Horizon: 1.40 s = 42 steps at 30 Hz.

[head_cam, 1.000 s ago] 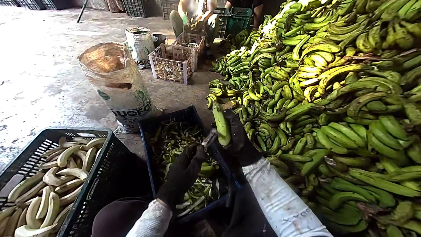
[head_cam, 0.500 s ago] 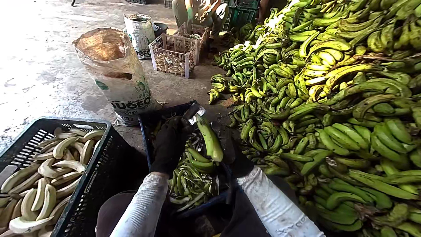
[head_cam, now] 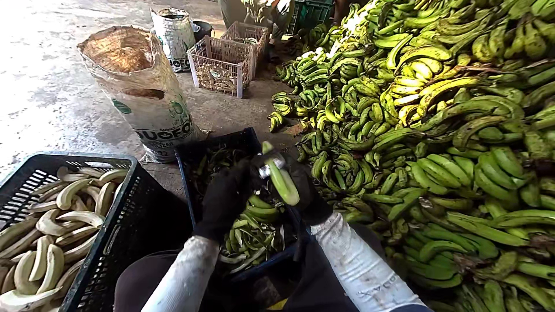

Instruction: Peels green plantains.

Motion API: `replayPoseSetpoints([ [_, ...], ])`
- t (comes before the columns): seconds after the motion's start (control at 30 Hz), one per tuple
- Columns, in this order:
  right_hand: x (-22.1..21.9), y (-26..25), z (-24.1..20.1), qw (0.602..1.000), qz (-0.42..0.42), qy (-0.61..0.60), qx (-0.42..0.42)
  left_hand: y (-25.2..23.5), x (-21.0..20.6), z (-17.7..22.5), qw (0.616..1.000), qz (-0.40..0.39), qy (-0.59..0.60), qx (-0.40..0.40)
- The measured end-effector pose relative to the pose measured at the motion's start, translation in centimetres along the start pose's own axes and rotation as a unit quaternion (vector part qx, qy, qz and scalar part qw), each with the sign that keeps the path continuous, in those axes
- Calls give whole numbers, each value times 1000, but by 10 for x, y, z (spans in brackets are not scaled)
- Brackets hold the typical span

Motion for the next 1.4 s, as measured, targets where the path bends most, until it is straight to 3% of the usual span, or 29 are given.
replayPoseSetpoints([
  [0.13, -9, 3, 1, 999, 10, -20, -50, -11, 26, -16, 990, 95, 61, 80],
  [0.3, 15, -9, -4, 982, 160, 35, 98, 22, -8, 8, 990, -6, 135, -31],
  [0.4, 20, -6, -1, 965, 239, 29, 99, 36, -27, 20, 990, -16, 112, -84],
  [0.43, 19, -3, 0, 971, 217, 36, 99, 34, -27, 20, 991, -13, 106, -82],
  [0.5, 8, 4, 0, 992, 87, 28, 84, 20, -22, 11, 995, -4, 89, -52],
  [0.57, -8, 6, 0, 1000, -26, 11, 8, 3, -11, -4, 996, 11, 82, 15],
  [0.67, -17, 5, 4, 993, -42, 40, -103, -8, 7, -18, 988, 45, 89, 122],
  [0.73, -9, 2, 8, 996, -9, 21, -83, -5, 9, -17, 984, 51, 105, 132],
  [0.93, 3, -5, 0, 986, 142, -43, 73, 18, -27, 2, 997, 19, 72, -35],
  [1.07, 10, -9, 4, 962, 209, -155, 87, 30, -33, 11, 992, 85, -11, -96],
  [1.17, 13, -9, 3, 961, 239, -124, 70, 31, -32, 11, 993, 74, -20, -87],
  [1.23, 9, -2, 1, 978, 206, -21, 39, 25, -28, 7, 996, 58, 0, -66],
  [1.33, -1, 9, -2, 988, 48, 144, 16, 10, -19, -5, 999, 35, 35, 7],
  [1.4, -11, 11, 1, 986, -4, 152, -62, 2, -13, -19, 996, 29, 49, 68],
])
Point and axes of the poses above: each hand's wrist, its own y-axis away from the middle knuckle, its own x-axis out of the back of the hand, z = x × y, the point moved 2 cm from there along -y, towards the middle knuckle, and after that the axes turned 6 degrees about -x, right-handed, at the moved point
